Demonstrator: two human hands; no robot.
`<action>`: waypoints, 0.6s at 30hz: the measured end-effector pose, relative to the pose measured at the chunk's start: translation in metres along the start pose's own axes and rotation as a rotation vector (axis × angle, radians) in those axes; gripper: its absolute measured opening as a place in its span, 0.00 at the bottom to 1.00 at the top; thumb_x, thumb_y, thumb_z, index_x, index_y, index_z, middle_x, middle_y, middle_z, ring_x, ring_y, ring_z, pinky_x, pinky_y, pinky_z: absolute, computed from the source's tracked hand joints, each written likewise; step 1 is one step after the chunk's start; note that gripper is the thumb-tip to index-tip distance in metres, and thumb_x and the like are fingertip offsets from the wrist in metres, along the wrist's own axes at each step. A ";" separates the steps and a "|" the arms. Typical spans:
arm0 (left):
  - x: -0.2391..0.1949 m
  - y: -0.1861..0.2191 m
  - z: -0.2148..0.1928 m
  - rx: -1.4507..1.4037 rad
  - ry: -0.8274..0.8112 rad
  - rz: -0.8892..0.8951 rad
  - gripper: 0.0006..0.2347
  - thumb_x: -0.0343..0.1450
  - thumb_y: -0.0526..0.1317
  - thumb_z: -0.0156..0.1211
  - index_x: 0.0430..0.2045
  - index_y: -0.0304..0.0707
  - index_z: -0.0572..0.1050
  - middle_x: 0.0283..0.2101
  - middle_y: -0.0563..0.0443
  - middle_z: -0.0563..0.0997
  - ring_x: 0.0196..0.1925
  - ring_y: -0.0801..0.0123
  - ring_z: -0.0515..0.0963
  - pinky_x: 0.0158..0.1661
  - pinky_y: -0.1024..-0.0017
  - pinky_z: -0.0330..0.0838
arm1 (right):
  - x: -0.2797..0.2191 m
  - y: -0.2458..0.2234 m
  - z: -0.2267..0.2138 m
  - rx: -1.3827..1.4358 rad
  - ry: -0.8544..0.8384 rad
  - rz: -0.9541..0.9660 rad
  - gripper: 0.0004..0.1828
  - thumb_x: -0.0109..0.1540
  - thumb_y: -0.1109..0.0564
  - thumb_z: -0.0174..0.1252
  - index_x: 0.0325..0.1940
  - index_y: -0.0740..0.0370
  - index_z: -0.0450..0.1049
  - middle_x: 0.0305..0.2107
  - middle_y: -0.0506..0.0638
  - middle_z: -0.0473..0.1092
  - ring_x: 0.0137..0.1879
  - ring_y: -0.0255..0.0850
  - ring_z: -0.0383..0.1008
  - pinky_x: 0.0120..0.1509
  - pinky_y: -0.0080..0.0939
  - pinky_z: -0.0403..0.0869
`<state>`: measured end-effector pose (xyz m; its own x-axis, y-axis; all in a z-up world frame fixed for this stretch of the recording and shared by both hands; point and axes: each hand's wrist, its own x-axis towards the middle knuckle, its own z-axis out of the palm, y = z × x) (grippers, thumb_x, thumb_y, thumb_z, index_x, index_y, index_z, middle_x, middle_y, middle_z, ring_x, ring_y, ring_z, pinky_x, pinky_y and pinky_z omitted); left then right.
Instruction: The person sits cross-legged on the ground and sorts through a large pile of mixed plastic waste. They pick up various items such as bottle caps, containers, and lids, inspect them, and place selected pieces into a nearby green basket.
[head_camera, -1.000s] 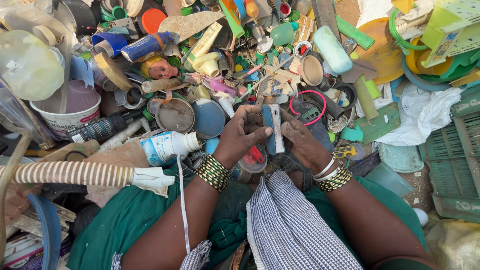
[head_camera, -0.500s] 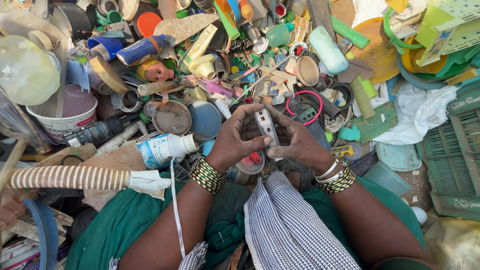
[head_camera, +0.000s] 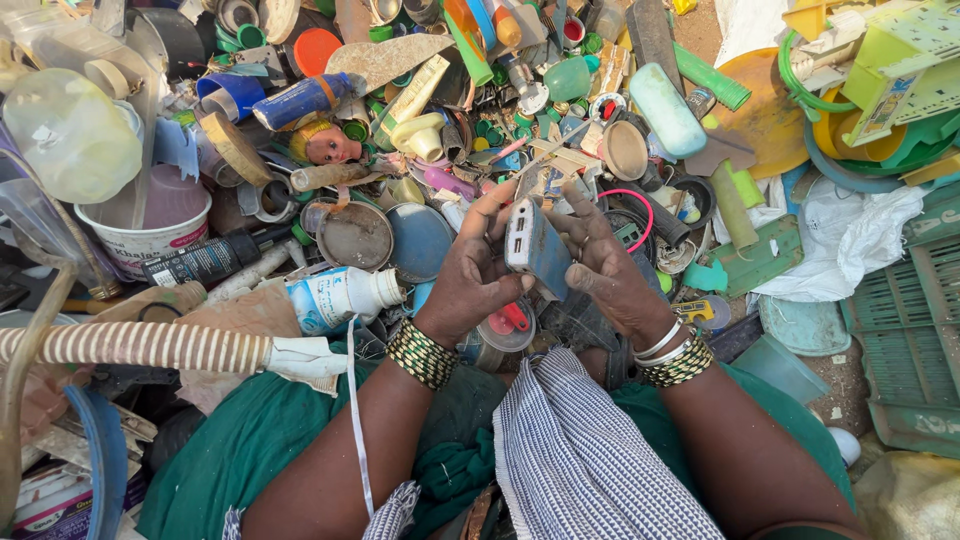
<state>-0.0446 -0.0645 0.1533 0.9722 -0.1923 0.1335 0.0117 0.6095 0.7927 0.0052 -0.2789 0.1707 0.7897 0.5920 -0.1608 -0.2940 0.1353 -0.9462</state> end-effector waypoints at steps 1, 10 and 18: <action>0.000 0.000 -0.002 -0.054 0.017 0.000 0.41 0.65 0.23 0.59 0.75 0.40 0.48 0.72 0.42 0.64 0.72 0.62 0.67 0.66 0.64 0.68 | -0.001 -0.001 -0.003 0.104 0.043 0.057 0.56 0.55 0.47 0.73 0.80 0.56 0.50 0.65 0.58 0.65 0.70 0.45 0.67 0.72 0.49 0.67; 0.006 -0.019 -0.023 -0.050 0.088 -0.051 0.34 0.66 0.20 0.47 0.72 0.37 0.55 0.63 0.45 0.73 0.64 0.68 0.76 0.62 0.69 0.71 | -0.004 0.014 -0.009 -0.350 0.316 -0.057 0.30 0.56 0.65 0.70 0.61 0.63 0.70 0.50 0.48 0.73 0.56 0.35 0.74 0.64 0.38 0.74; 0.006 -0.035 -0.026 0.193 0.031 -0.014 0.18 0.72 0.22 0.60 0.55 0.35 0.72 0.53 0.51 0.78 0.54 0.74 0.79 0.55 0.73 0.77 | -0.004 0.003 -0.004 -0.816 0.337 -0.382 0.22 0.55 0.69 0.69 0.52 0.61 0.73 0.52 0.51 0.72 0.60 0.39 0.74 0.65 0.39 0.74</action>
<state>-0.0325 -0.0669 0.1107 0.9791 -0.1742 0.1054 -0.0165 0.4479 0.8939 0.0035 -0.2838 0.1671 0.9053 0.3455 0.2472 0.3799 -0.3979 -0.8351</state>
